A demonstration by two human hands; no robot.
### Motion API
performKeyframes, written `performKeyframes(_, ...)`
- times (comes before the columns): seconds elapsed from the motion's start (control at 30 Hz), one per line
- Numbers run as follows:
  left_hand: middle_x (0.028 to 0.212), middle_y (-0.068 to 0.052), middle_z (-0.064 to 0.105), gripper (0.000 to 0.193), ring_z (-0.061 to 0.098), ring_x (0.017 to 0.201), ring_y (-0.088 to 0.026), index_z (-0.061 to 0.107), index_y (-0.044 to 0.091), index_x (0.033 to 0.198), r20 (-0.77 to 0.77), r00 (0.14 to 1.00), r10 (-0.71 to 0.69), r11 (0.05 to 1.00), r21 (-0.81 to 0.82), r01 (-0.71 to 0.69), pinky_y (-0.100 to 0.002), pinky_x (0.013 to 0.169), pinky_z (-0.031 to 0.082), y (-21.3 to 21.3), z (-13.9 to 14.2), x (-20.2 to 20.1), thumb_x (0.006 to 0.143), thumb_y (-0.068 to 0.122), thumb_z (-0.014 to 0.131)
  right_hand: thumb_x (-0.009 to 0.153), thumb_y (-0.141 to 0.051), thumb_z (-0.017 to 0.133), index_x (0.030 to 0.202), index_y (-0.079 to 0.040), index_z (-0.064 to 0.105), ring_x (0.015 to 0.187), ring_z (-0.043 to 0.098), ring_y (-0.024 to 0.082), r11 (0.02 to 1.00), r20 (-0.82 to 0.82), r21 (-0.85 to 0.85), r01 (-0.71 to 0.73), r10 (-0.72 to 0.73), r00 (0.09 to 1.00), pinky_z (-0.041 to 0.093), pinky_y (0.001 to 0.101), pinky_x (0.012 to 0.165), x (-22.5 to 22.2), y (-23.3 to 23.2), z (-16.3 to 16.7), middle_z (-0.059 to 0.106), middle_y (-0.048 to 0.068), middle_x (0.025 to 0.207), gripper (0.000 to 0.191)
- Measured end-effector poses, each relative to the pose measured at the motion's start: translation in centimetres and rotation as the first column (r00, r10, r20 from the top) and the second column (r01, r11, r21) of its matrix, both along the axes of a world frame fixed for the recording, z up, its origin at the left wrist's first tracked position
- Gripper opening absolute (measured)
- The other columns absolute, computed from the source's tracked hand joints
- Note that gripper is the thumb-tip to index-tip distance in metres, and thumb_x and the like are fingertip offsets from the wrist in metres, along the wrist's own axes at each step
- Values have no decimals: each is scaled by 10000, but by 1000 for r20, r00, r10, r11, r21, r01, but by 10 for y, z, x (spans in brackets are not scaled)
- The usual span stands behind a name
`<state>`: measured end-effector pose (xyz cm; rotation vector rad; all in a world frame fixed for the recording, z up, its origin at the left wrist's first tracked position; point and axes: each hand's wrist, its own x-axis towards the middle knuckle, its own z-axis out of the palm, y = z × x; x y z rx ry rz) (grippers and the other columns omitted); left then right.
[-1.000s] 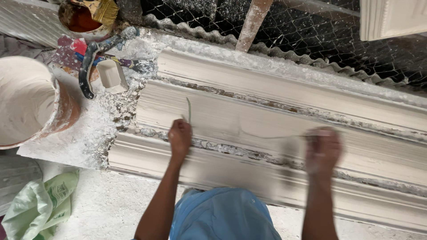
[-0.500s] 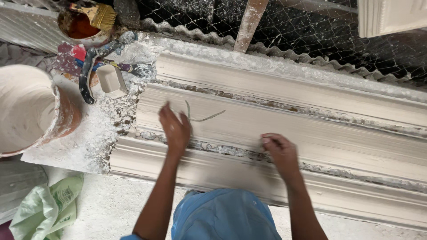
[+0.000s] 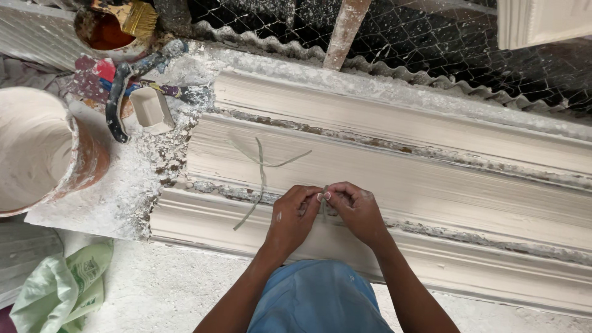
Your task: The person ties a green cord around a white decorative molding piece, then uses a brush to sweep dust and debris off the molding and the workbench. The person handles the molding and brush directly without additional tools.
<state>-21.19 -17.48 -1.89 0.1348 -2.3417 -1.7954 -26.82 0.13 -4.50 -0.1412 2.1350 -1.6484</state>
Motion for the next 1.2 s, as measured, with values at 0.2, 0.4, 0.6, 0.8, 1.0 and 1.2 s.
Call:
performKeyframes(0.2, 911, -102, 740, 138, 709, 714, -151, 741, 32, 1056, 15, 999, 48, 999, 21, -48, -283, 614, 565, 9, -9, 0, 939, 98, 712, 966, -210, 695, 1067, -27, 733, 755, 611, 53, 994, -105, 112, -1, 13, 994, 518, 236, 672, 0, -3, 8, 725, 14, 861, 212)
performKeyframes(0.4, 896, -107, 748, 145, 715, 699, -155, 734, 19, 1039, 15, 995, 94, 995, -35, -93, -287, 606, 572, 8, -8, -2, 913, 92, 726, 979, -199, 679, 1066, -28, 736, 785, 627, 68, 994, -178, 109, -10, 30, 984, 524, 242, 698, 2, -8, 11, 746, 36, 920, 200)
performKeyframes(0.6, 911, -113, 747, 148, 738, 722, -166, 716, 7, 1021, 2, 992, 128, 990, -60, -128, -276, 630, 599, 8, -12, 0, 911, 106, 730, 976, -187, 687, 1041, -16, 725, 807, 636, 83, 998, -263, 70, -5, 23, 965, 522, 248, 703, 5, -16, 13, 738, 44, 940, 188)
performKeyframes(0.8, 906, -101, 756, 149, 743, 790, -140, 700, 1, 1031, 126, 987, 98, 985, 133, -114, -278, 668, 600, 8, -23, -11, 938, 117, 691, 979, -162, 674, 1017, 7, 683, 807, 620, 105, 995, -317, 53, -83, 96, 944, 523, 262, 693, 2, -10, -1, 692, 44, 944, 173)
performKeyframes(1.0, 1161, -129, 695, 92, 678, 1070, -225, 552, 27, 1012, -153, 973, -174, 771, 593, 232, -368, 969, 558, -10, -36, -14, 1056, 106, 534, 1050, -138, 556, 1039, 25, 665, 833, 649, 168, 832, 197, -423, 360, -304, 932, 548, 274, 747, -24, 34, -42, 696, 136, 952, 197)
performKeyframes(1.2, 753, -67, 597, 138, 706, 828, -214, 499, 73, 1006, 103, 991, -82, 638, 769, -27, -438, 891, 620, -62, -59, -19, 1088, 181, 472, 1137, -166, 458, 989, -14, 575, 622, 628, 150, 461, 529, -527, 714, -480, 700, 579, 262, 584, -54, 147, -94, 640, 107, 781, 243)
